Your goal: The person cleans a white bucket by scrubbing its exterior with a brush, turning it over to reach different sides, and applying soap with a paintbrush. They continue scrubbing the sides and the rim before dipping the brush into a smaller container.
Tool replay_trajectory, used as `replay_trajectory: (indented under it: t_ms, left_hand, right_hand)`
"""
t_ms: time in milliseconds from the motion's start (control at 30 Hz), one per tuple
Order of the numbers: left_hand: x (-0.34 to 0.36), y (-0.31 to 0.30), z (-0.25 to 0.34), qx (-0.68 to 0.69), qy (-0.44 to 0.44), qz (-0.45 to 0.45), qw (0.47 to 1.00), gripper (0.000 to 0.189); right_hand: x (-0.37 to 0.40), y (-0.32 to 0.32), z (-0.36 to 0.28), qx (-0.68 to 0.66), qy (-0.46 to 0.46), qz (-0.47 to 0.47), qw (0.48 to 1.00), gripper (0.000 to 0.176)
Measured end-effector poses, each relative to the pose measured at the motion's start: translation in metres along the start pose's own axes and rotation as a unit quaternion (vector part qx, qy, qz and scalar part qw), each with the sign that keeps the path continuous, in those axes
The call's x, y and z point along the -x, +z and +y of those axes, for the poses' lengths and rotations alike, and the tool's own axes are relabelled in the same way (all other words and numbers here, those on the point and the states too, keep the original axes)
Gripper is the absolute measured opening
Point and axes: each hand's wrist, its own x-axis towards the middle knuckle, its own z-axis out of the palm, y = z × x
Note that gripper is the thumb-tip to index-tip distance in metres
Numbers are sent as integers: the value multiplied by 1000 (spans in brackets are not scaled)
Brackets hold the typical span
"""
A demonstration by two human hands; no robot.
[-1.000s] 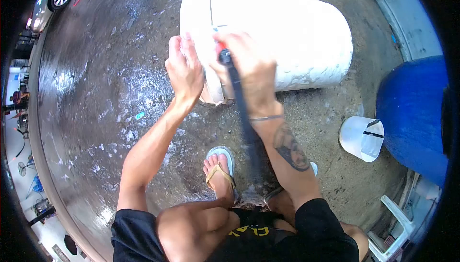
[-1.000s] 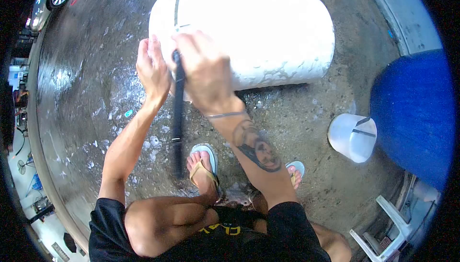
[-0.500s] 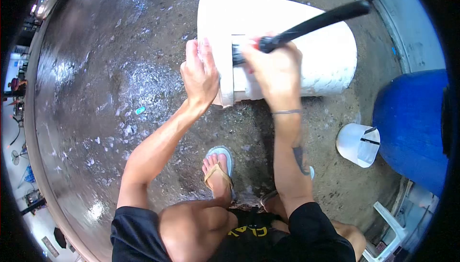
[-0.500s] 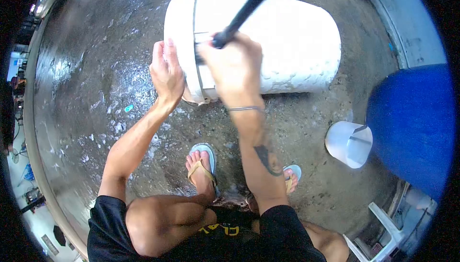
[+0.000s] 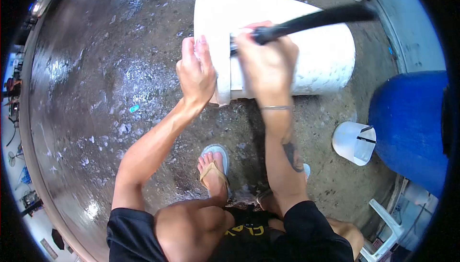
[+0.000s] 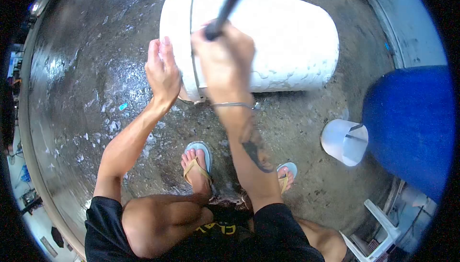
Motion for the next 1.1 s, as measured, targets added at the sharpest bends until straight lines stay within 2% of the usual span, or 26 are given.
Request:
replay_trajectory:
  t_ms: [33, 67, 100, 167, 233, 300, 333, 433, 467, 500, 567, 600, 633, 700, 733, 767, 833, 900, 967, 1000, 1100]
  left_hand:
    - [0, -1, 1, -12, -1, -3, 1000, 33]
    - [0, -1, 1, -24, -1, -5, 1000, 33]
    - [-1, -1, 1, -24, 1, -4, 1000, 33]
    - [0, -3, -1, -25, 1, -19, 1000, 32]
    - [5, -2, -5, -14, 14, -2, 1000, 32]
    - [9, -4, -5, -15, 15, -10, 1000, 33]
    - [10, -6, -5, -15, 17, -11, 1000, 33]
    - [11, -5, -5, -11, 10, -25, 1000, 33]
    - [11, -4, -7, -11, 44, -15, 999, 29]
    - [10, -4, -9, -12, 78, -3, 997, 25]
    - [12, -6, -11, -13, 76, -6, 997, 25]
    - [12, -6, -10, -9, 78, -10, 997, 25]
    - [10, -5, -9, -8, 80, -10, 997, 25]
    - [5, -2, -5, -16, 79, 8, 997, 27]
    - [4, -1, -6, -15, 81, 6, 997, 27]
    - [3, -1, -8, -20, 90, 10, 996, 28]
    - [3, -4, -10, -28, 93, 10, 995, 29]
    - [-1, -5, -9, -31, 61, -8, 998, 30]
    - [-13, -2, -16, -32, 81, -13, 996, 31]
    - [-20, -1, -18, -38, 80, -16, 996, 34]
    - [-39, -4, -21, -87, 73, -39, 993, 49]
  right_hand:
    - [1, 5, 3, 32, -68, 2, 997, 16]
    - [-1, 2, 3, 137, -153, 30, 978, 14]
    - [-5, -2, 4, 136, -154, 31, 978, 14]
    - [-17, -22, 12, 59, -17, 48, 997, 12]
    - [-38, -44, 14, -14, -56, 42, 997, 13]
    - [-57, -53, 15, -118, -113, -30, 986, 19]
    - [-67, -56, 20, -3, -187, -62, 980, 22]
    - [-66, -36, 10, -88, -113, -270, 952, 22]
    - [-74, -34, 17, -80, -207, -292, 930, 21]
    - [-79, -53, 3, -39, -112, -374, 920, 17]
    - [-107, -76, -2, 41, -118, -460, 879, 17]
    - [-105, -79, -17, 103, -125, -412, 896, 20]
    - [-106, -75, -21, 104, -128, -382, 909, 21]
    - [-99, -43, -7, -5, -313, -317, 895, 18]
    - [-89, -42, -5, -42, -209, -400, 891, 16]
    - [-86, -40, 0, 8, -261, -377, 889, 13]
    - [-85, -65, 6, -9, -183, -400, 898, 15]
    - [-76, -92, -3, 88, -101, -288, 948, 28]
    - [-60, -104, 11, -61, -23, -191, 979, 37]
    - [-52, -107, 22, -163, -9, -154, 975, 43]
    - [-24, -102, 36, -334, 11, -123, 934, 31]
